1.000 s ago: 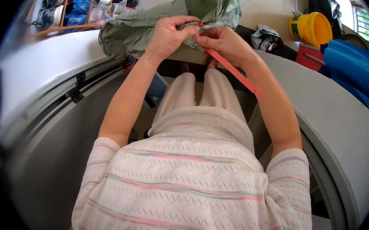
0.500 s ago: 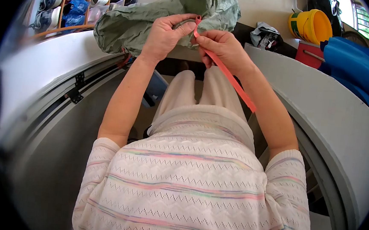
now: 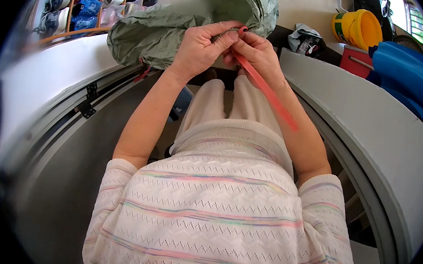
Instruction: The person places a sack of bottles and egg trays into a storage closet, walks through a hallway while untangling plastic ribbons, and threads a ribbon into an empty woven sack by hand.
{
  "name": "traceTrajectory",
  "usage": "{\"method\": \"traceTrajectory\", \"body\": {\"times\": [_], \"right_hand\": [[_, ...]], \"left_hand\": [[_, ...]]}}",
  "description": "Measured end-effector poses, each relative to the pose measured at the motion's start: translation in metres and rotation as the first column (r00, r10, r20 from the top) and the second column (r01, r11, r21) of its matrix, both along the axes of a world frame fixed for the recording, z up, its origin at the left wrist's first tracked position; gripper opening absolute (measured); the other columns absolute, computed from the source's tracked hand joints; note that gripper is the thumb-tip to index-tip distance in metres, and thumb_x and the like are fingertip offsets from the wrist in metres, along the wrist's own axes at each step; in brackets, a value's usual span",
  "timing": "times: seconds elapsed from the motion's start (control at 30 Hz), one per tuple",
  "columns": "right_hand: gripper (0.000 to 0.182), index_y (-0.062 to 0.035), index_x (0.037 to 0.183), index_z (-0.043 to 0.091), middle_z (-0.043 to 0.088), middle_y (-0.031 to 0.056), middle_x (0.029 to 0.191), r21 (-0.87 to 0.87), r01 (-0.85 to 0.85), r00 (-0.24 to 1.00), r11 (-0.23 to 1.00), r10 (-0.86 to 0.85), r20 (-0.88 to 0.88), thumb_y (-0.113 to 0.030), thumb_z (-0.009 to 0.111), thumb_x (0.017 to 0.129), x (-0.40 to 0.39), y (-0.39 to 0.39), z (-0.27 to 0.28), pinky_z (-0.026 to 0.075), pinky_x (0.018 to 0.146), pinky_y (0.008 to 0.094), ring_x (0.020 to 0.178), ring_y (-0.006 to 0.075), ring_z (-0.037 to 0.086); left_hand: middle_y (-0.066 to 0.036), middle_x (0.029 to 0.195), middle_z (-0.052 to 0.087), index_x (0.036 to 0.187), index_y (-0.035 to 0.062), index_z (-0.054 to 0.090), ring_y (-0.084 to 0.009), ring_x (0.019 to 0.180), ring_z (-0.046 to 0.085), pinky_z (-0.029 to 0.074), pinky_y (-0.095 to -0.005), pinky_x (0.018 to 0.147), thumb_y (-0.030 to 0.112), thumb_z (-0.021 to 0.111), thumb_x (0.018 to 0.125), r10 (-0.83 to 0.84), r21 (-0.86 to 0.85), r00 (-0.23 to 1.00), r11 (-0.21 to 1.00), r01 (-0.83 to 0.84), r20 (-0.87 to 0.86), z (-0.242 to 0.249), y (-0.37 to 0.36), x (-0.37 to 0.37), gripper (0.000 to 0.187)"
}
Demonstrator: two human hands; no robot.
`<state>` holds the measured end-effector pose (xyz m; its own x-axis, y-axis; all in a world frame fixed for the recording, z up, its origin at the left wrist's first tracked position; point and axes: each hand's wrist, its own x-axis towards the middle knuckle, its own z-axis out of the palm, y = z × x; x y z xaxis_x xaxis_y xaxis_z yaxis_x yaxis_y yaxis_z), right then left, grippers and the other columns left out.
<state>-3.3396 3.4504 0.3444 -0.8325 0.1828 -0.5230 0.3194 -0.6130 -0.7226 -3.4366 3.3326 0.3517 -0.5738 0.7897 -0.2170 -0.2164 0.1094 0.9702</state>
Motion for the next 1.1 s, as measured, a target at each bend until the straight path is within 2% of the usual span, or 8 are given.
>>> {"method": "traceTrajectory", "body": {"times": [0.1,0.3,0.4,0.5,0.63,0.7,0.87,1.1], "right_hand": [[0.017,-0.0019,0.089,0.057,0.059,0.0053,0.069,-0.015,0.034,0.999,0.999,-0.034,-0.024,-0.018,0.055,0.084,0.001,0.000,-0.002,0.044,0.049,0.0205,0.058,0.0109,0.058],[0.020,-0.0022,0.090,0.057,0.060,0.0061,0.072,0.087,-0.017,1.000,0.996,0.017,-0.010,-0.021,0.055,0.084,0.000,0.002,0.006,0.043,0.046,0.0197,0.059,0.0111,0.059],[0.025,-0.0010,0.094,0.057,0.062,0.0062,0.079,0.143,-0.149,0.988,0.978,0.141,0.062,-0.024,0.053,0.086,-0.007,0.013,0.018,0.046,0.055,0.0225,0.068,0.0127,0.061],[0.029,-0.0004,0.096,0.057,0.062,0.0063,0.084,0.294,-0.243,0.965,0.924,0.197,0.175,-0.026,0.051,0.086,-0.007,0.028,0.027,0.047,0.061,0.0243,0.072,0.0132,0.060],[0.031,-0.0002,0.093,0.060,0.062,0.0047,0.086,0.224,-0.152,0.978,0.963,0.114,0.173,-0.029,0.052,0.086,-0.005,0.020,0.042,0.046,0.060,0.0243,0.075,0.0126,0.060],[0.029,0.0013,0.088,0.059,0.062,0.0050,0.081,0.314,-0.201,0.955,0.928,0.114,0.275,-0.027,0.056,0.083,-0.010,0.020,0.036,0.046,0.057,0.0248,0.071,0.0118,0.060],[0.025,0.0029,0.083,0.058,0.060,0.0067,0.077,0.352,-0.240,0.947,0.905,0.137,0.292,-0.022,0.058,0.082,-0.013,0.017,0.035,0.046,0.052,0.0241,0.068,0.0109,0.060],[0.016,0.0045,0.085,0.056,0.060,0.0080,0.079,0.269,-0.200,0.951,0.942,0.121,0.285,-0.011,0.053,0.081,-0.012,0.016,0.027,0.048,0.049,0.0253,0.071,0.0133,0.061]], "left_hand": [[-0.002,0.069,0.061,0.100,0.0011,0.060,-0.0044,0.057,0.052,0.043,-0.0180,0.055,0.017,0.057,0.082,0.023,0.025,0.995,0.999,-0.021,-0.097,0.004,0.000,0.000,0.024],[-0.003,0.071,0.063,0.100,0.0026,0.061,-0.0054,0.062,0.055,0.045,-0.0197,0.056,0.015,0.058,0.081,0.020,0.052,0.998,0.999,-0.016,-0.065,0.007,-0.005,-0.002,0.023],[-0.006,0.074,0.064,0.098,0.0048,0.062,-0.0097,0.062,0.057,0.045,-0.0214,0.056,0.012,0.060,0.079,0.098,0.024,0.938,0.995,-0.096,-0.332,0.002,-0.005,0.002,0.021],[-0.008,0.074,0.062,0.095,0.0066,0.062,-0.0175,0.060,0.058,0.045,-0.0238,0.054,0.009,0.061,0.075,0.079,-0.004,0.769,0.994,-0.106,-0.634,-0.005,-0.007,0.004,0.020],[-0.007,0.072,0.059,0.092,0.0086,0.061,-0.0237,0.061,0.056,0.045,-0.0277,0.053,0.006,0.062,0.069,0.051,-0.078,0.646,0.982,-0.170,-0.762,-0.004,-0.006,0.008,0.024],[-0.005,0.073,0.059,0.092,0.0095,0.060,-0.0240,0.062,0.056,0.045,-0.0292,0.052,0.005,0.063,0.066,0.031,-0.093,0.575,0.979,-0.184,-0.818,-0.004,-0.005,0.011,0.026],[-0.005,0.074,0.059,0.090,0.0110,0.060,-0.0236,0.064,0.057,0.044,-0.0300,0.052,0.006,0.063,0.065,0.009,-0.110,0.557,0.978,-0.178,-0.830,-0.008,-0.005,0.013,0.026],[-0.005,0.075,0.060,0.089,0.0103,0.060,-0.0246,0.065,0.058,0.045,-0.0305,0.054,0.008,0.062,0.067,0.005,-0.106,0.608,0.983,-0.147,-0.794,-0.015,-0.004,0.011,0.022]]}}
